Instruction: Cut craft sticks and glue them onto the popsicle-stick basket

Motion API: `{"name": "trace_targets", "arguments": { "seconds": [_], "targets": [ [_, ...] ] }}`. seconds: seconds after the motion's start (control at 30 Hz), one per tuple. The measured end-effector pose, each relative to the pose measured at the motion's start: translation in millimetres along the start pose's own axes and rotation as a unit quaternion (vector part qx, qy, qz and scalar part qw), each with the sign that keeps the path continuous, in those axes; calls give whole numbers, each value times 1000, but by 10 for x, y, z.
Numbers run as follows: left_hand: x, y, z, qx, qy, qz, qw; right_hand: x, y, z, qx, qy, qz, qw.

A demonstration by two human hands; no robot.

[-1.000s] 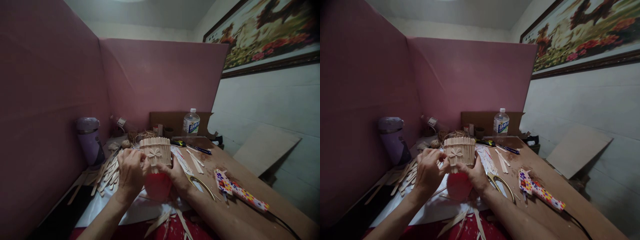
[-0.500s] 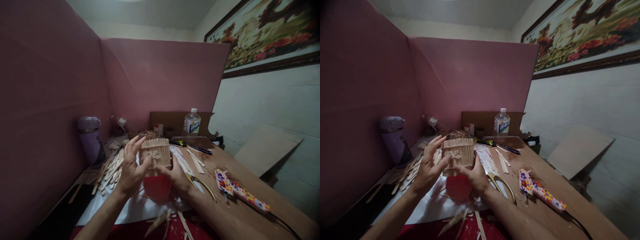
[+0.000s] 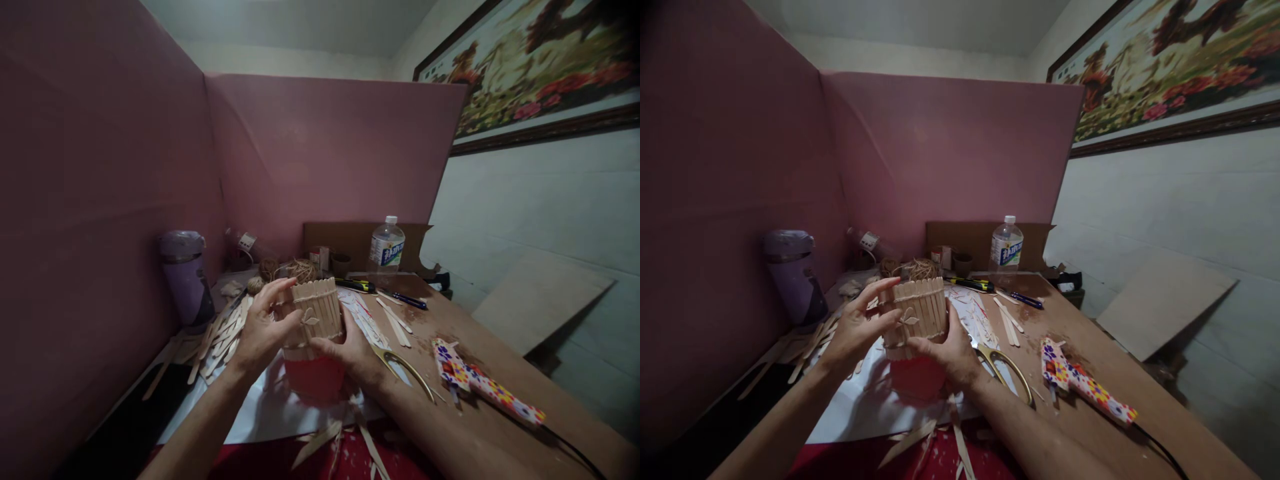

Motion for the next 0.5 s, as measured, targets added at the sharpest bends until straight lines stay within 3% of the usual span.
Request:
{"name": "trace_targets", "arguments": {
  "seconds": [0.33, 0.5],
  "targets": [
    [50, -6, -48, -31, -39, -16, 999, 17, -7, -31, -7, 21, -13, 1000],
    [64, -7, -44, -15, -44, -17, 999, 3, -6, -11, -13, 16, -14, 1000]
  ]
}}
Point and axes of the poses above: each hand's wrist, its own y-axis away from the middle knuckle, its own z-axis out of the palm, x = y × z, the point moved 1 cm from there along -y, towards the middle knuckle, and after that the axes turned 11 degrees about -z, right-handed, at the moved point
